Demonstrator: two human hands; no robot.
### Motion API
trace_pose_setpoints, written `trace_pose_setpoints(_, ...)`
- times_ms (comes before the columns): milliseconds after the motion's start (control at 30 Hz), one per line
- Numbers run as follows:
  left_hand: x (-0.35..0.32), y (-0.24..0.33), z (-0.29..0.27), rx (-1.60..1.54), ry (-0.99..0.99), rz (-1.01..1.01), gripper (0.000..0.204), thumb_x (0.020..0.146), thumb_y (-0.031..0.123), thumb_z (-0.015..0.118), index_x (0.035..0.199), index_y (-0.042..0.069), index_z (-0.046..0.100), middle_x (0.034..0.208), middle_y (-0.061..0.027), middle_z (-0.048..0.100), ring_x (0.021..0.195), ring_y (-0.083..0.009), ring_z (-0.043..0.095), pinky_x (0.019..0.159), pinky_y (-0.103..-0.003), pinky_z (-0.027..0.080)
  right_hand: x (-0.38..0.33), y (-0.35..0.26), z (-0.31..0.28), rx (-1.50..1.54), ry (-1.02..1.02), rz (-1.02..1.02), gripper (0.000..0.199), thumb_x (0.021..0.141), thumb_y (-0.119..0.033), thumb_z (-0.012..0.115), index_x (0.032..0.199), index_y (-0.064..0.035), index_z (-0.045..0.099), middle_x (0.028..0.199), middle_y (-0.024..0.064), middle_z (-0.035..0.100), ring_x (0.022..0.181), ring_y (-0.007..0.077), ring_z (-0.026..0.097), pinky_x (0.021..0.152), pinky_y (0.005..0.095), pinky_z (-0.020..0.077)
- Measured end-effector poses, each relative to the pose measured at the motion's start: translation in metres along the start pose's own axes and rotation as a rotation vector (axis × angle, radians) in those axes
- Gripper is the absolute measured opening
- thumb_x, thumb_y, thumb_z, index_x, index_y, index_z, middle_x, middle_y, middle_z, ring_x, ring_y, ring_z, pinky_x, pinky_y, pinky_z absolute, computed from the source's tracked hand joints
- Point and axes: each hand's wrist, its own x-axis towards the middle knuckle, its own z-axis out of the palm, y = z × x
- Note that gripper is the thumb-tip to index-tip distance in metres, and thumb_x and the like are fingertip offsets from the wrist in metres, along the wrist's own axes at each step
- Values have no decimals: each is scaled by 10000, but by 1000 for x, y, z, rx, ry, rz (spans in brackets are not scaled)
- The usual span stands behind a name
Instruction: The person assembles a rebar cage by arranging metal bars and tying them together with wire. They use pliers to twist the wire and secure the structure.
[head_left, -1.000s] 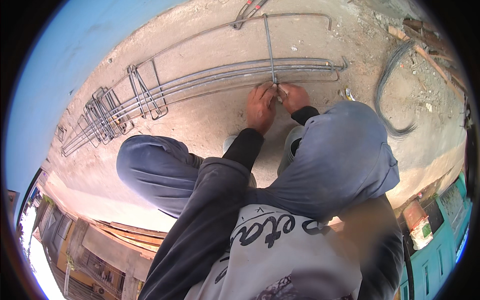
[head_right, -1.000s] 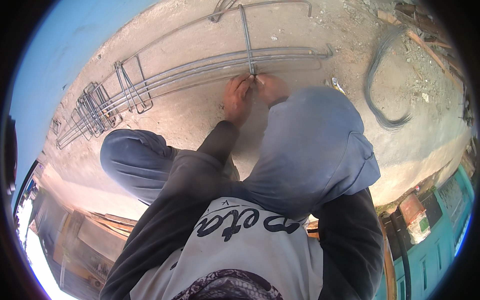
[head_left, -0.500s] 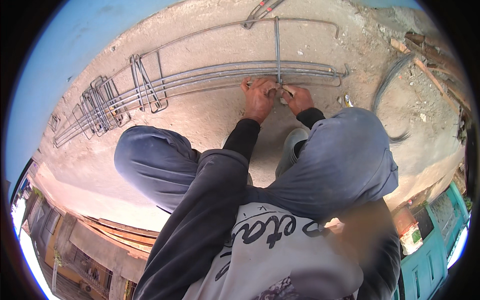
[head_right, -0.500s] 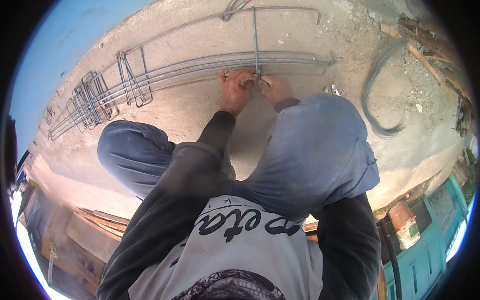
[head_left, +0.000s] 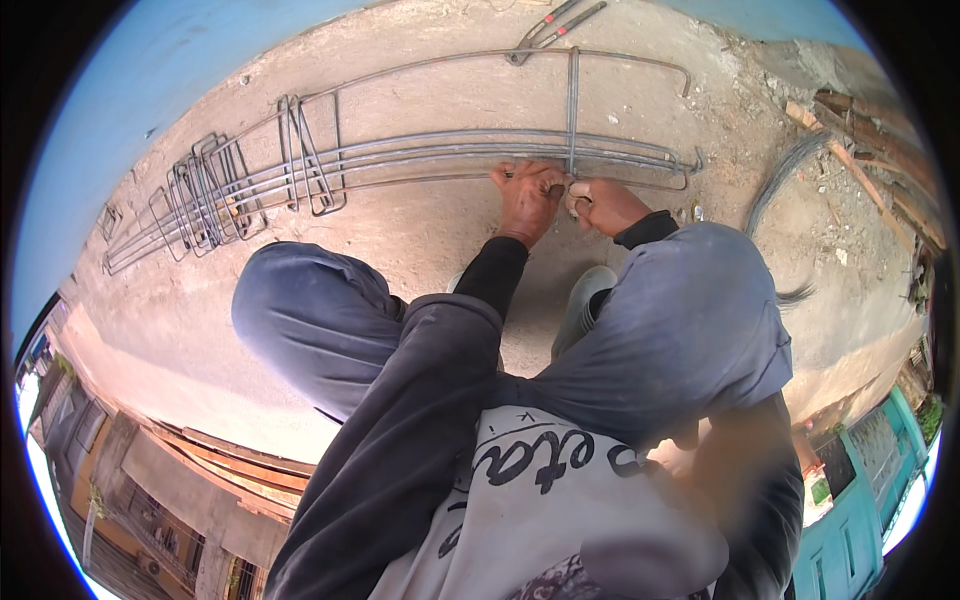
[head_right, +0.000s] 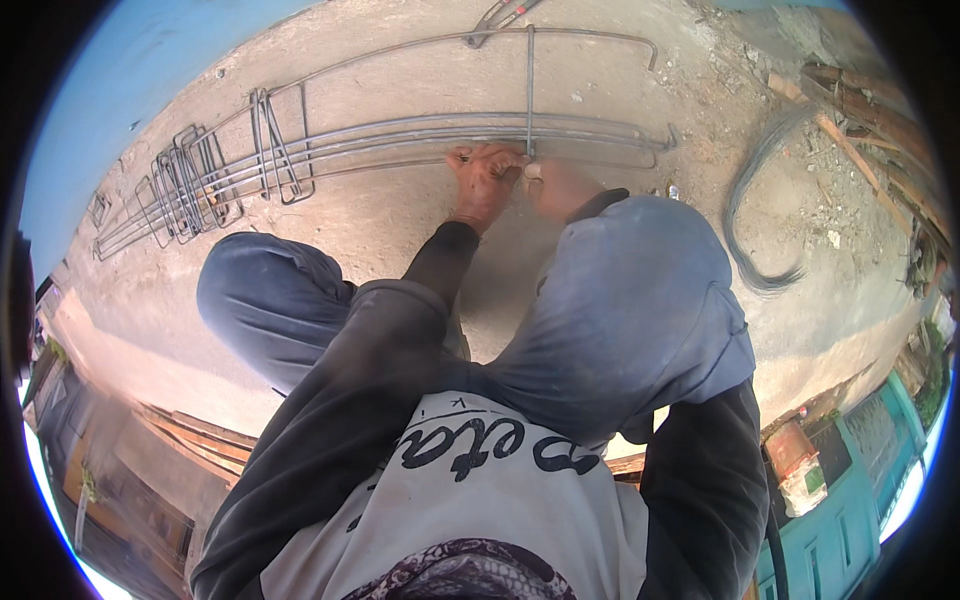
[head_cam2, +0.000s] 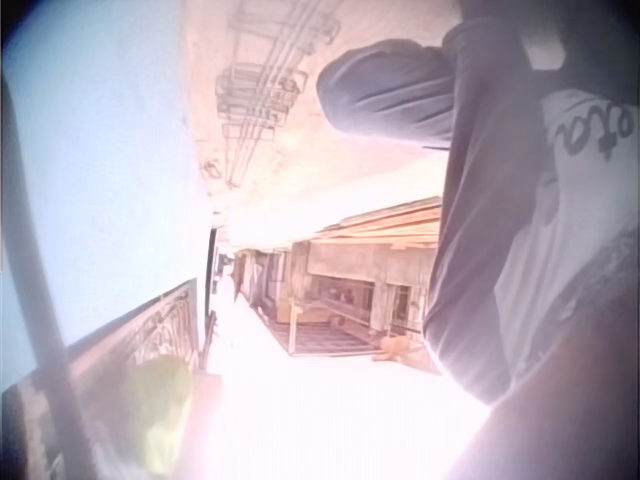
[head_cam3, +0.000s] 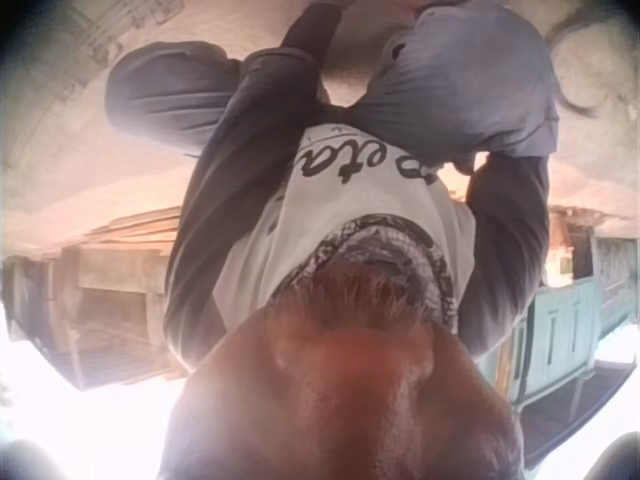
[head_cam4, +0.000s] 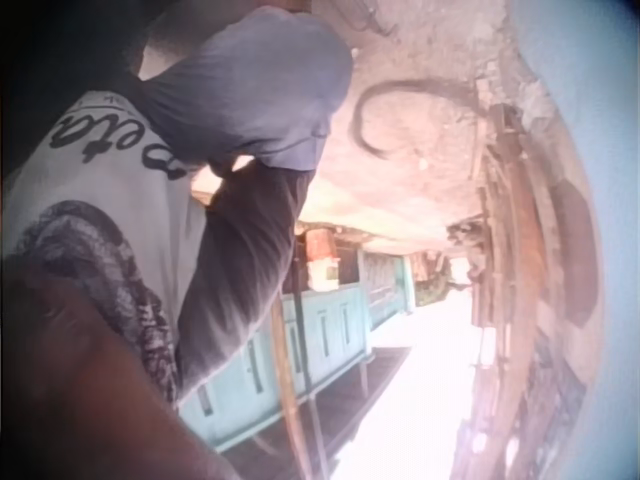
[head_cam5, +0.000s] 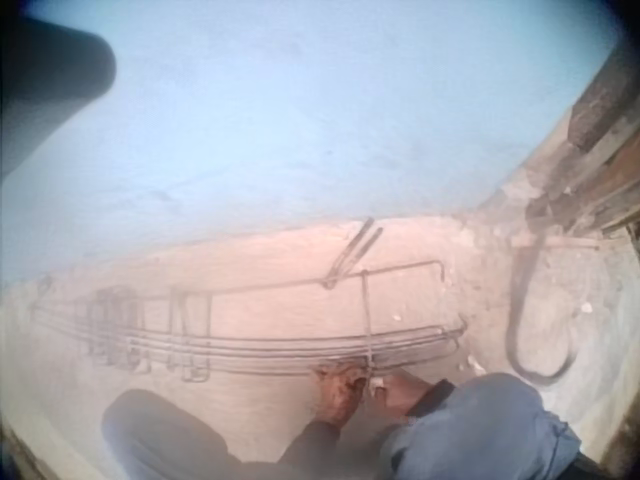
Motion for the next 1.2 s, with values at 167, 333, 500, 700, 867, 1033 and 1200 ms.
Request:
trace_pose_setpoints(167,0,6,-1,16,-47,-15,127,726,154,790,843,177,747,1020,40,712,1014,-152,593,1027,-475,218,10,3,-13,-67,90,-115,184,908,-189,565,894,-25,647,814,232,642,809,445,612,708,495,461)
trace_pose_setpoints(333,-1,6,-2,44,-33,-81,133,721,199,805,822,201,720,993,82,717,1033,-129,601,1041,-466,201,12,-1,-14,-169,230,-82,175,906,-198,577,884,-37,643,860,231,649,844,448,614,722,516,456)
trace_pose_setpoints(500,-1,12,5,-16,-11,-86,102,753,187,790,827,200,722,981,85,717,1035,-127,602,1051,-475,183,8,27,-7,-129,439,44,162,901,-199,577,915,-55,651,862,232,653,886,446,612,751,528,455)
trace_pose_setpoints(700,-2,11,4,0,-12,-51,92,783,175,772,863,177,728,970,39,709,1013,-157,593,1049,-488,192,-1,37,20,413,38,329,121,924,-161,611,881,-49,614,678,77,646,437,164,502,452,358,392)
trace_pose_setpoints(867,-2,7,-2,20,-29,-63,75,796,170,759,867,175,733,964,34,715,1005,-166,597,1041,-485,200,-7,18,8,683,-188,362,240,957,-240,592,827,-44,641,677,64,634,442,142,469,444,344,378)
trace_pose_setpoints(1033,8,14,-11,-38,-88,-76,79,794,163,734,873,162,740,912,-8,729,970,-190,623,1032,-439,227,8,12,-51,-253,-52,-15,288,949,-300,569,986,-42,692,835,181,684,816,362,658,751,451,489)
trace_pose_setpoints(1200,25,15,-25,-161,-248,-334,145,818,217,699,919,122,740,860,-112,735,888,-289,688,889,-407,449,39,-27,-123,-393,308,-165,265,967,-293,562,1063,-82,690,924,200,683,896,398,642,808,484,485)
